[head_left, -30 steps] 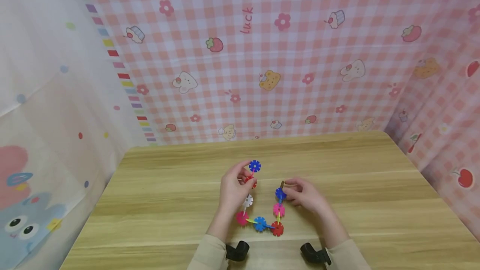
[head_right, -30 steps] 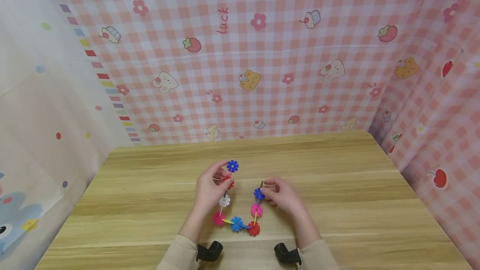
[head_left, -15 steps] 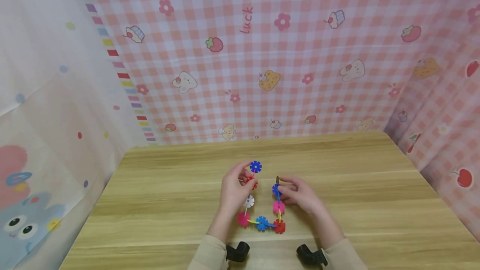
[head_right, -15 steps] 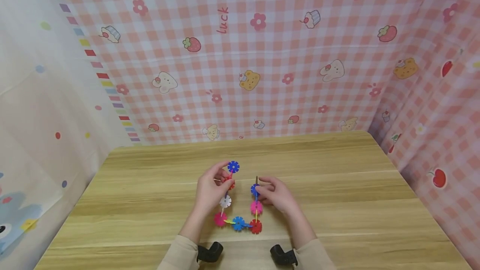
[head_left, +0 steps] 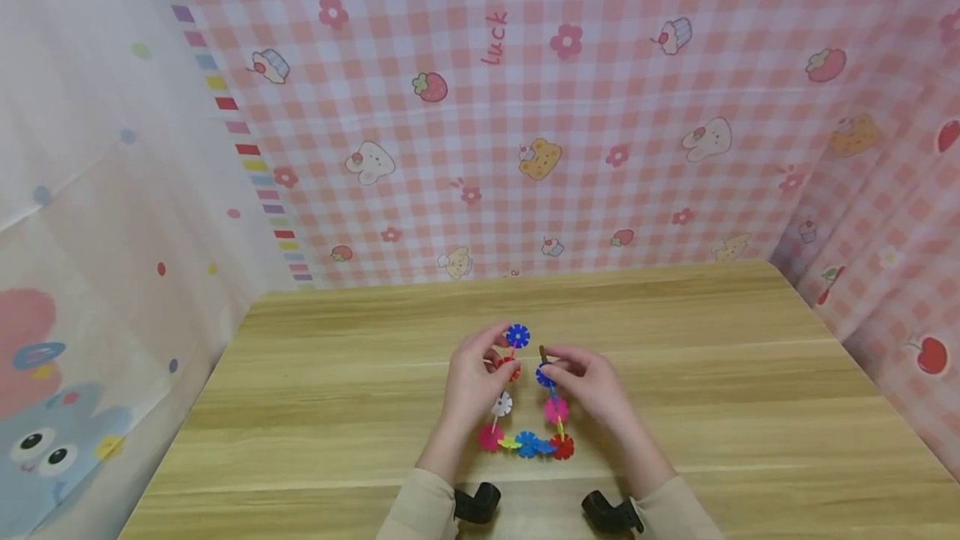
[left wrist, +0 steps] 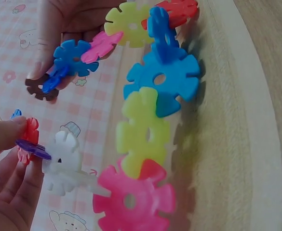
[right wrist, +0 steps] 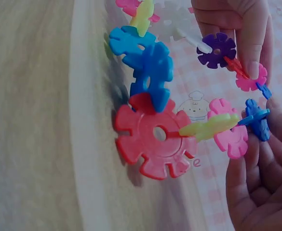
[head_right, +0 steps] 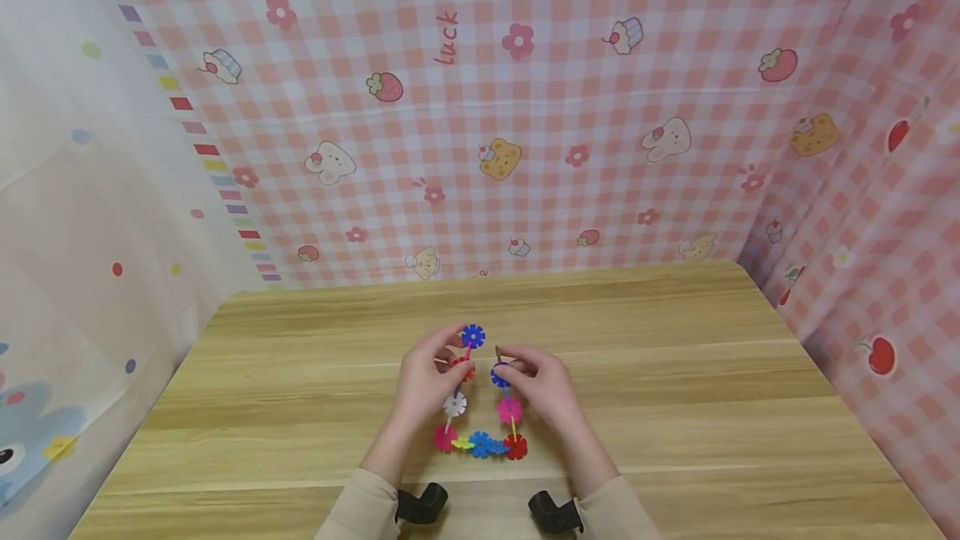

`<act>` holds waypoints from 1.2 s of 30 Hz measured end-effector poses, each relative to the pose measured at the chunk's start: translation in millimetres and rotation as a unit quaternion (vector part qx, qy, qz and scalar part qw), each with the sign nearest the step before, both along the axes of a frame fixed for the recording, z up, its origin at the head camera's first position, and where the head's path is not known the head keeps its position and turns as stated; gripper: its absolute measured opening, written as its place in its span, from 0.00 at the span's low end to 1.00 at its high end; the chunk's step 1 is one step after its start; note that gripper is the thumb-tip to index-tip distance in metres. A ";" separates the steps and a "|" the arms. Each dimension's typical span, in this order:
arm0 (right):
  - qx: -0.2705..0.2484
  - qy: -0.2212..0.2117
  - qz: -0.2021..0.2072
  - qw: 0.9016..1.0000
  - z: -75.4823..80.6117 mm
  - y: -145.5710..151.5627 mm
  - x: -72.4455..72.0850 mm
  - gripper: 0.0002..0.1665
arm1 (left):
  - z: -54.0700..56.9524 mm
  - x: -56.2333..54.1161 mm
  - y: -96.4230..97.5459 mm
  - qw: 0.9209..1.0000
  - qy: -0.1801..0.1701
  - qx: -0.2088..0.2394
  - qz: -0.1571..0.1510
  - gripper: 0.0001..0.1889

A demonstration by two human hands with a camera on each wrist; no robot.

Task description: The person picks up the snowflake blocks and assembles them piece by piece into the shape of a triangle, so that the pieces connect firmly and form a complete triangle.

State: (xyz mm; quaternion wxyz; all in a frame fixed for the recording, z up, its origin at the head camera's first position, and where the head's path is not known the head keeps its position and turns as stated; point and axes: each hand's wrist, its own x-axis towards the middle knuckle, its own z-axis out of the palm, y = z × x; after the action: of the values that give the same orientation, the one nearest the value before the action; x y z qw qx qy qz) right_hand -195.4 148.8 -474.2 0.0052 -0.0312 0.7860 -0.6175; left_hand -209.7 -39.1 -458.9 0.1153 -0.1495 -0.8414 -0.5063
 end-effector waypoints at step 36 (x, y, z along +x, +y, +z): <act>0.005 0.030 0.021 0.999 -2.0 -3.9 -1.8 0.16 | 6.4 5.7 6.3 0.999 0.013 -0.026 -0.014 0.29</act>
State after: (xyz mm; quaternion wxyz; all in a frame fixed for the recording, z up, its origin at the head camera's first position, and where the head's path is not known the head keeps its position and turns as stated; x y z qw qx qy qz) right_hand -197.2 144.9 -476.3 -0.0051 -0.0659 0.7883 -0.6117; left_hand -204.0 -32.8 -452.5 0.1152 -0.1708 -0.8505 -0.4839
